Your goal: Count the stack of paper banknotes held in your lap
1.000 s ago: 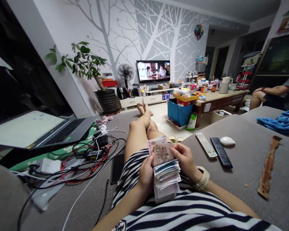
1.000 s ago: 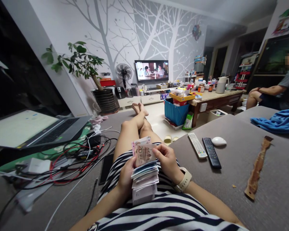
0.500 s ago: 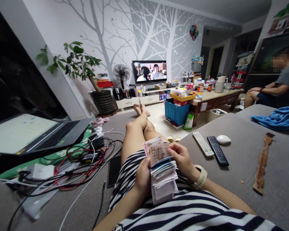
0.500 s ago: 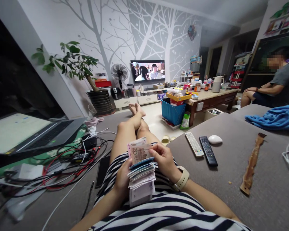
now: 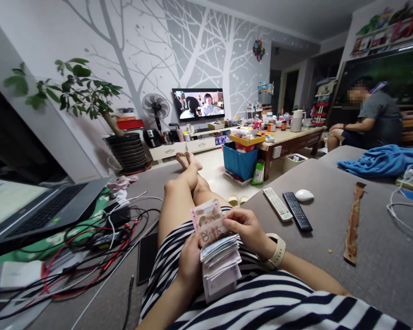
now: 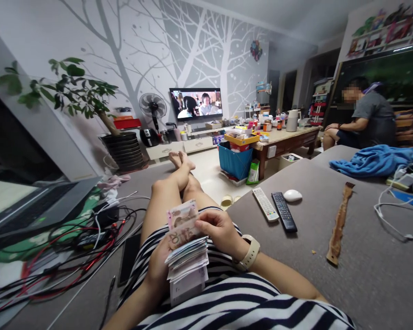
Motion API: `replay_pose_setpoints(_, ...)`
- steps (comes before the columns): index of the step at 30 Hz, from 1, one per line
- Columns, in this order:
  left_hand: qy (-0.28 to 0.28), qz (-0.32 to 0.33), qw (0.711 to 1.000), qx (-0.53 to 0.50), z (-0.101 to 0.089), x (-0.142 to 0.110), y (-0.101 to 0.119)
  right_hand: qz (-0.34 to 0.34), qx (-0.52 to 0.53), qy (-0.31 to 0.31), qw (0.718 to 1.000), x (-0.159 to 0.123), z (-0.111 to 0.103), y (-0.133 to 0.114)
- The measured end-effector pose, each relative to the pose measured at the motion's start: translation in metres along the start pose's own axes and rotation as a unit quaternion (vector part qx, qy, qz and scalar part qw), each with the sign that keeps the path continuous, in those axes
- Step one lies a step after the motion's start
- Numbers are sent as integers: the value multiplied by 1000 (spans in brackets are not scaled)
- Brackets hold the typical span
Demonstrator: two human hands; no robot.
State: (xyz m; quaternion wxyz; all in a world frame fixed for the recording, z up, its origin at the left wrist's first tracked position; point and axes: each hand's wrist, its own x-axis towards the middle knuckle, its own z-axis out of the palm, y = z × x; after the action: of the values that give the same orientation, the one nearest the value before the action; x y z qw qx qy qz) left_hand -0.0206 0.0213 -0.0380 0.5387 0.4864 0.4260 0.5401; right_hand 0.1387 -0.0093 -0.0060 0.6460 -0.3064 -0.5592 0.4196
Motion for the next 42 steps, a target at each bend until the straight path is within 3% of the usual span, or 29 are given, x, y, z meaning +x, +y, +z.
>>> replay_pose_setpoints(3,-27,-11,999,18,-2,1,1,4,4,-1,1000,1,1,-1)
replay_pose_setpoints(8,0,34,996,87,-6,0,8,-3,-1,9,1000,2,0,0)
replay_pose_setpoints(22,-16,16,996,82,-1,-6,17,9,5,7,1000,1,1,3)
replay_pose_setpoints(31,-36,-60,997,-35,6,-3,8,17,-30,11,999,-2,-2,10)
replay_pose_setpoints(37,-13,-78,993,-84,8,-4,5,50,-24,-4,998,-4,-2,13)
replay_pose_setpoints(42,-23,-97,992,-80,7,-9,13,32,-81,71,994,-1,-3,17)
